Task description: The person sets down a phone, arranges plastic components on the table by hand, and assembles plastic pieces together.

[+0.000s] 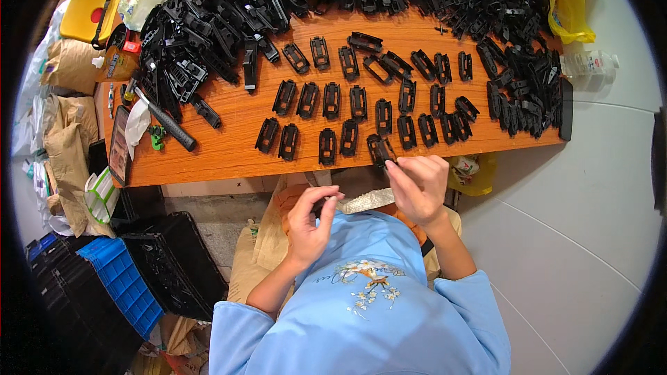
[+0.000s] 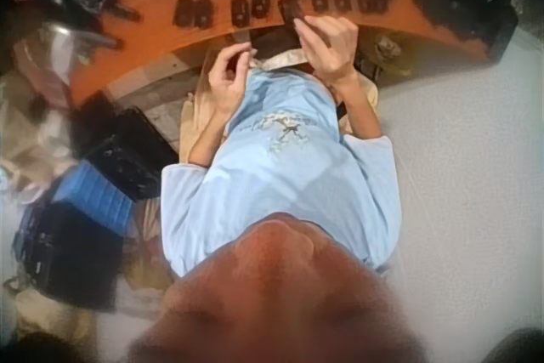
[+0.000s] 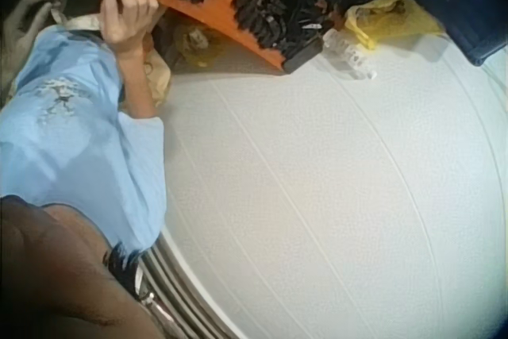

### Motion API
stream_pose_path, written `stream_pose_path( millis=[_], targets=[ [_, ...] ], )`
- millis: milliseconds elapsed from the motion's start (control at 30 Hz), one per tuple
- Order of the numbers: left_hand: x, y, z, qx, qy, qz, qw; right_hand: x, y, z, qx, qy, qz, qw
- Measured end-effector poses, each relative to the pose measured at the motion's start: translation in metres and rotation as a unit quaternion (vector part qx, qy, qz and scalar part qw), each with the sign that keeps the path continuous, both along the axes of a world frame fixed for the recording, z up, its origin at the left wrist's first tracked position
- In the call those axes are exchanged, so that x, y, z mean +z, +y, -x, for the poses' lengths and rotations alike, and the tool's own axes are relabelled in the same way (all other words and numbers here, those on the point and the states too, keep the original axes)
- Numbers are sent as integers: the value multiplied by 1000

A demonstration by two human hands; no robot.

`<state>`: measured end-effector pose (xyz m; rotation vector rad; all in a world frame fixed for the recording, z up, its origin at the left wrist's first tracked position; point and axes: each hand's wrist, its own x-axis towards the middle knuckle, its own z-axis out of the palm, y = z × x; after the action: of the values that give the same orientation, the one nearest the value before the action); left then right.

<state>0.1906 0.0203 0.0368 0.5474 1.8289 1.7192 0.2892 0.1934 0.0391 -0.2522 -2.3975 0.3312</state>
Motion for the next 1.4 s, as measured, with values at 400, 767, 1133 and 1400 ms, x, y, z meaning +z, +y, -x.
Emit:
stream_pose_path(
  millis=[400, 767, 1133, 1400],
  targets=[
    [9, 71, -12, -25, 296, 245, 923, 12, -5, -20, -51, 83, 270, 958],
    [9, 86, -19, 25, 375, 288, 881, 14, 7, -45, -68, 108, 284, 950],
    [33, 66, -4, -113, 462, 307, 825, 5, 18, -61, -62, 118, 303, 944],
    [37, 81, 20, -237, 536, 302, 752, 7, 28, -57, -16, 94, 259, 961]
  ],
)
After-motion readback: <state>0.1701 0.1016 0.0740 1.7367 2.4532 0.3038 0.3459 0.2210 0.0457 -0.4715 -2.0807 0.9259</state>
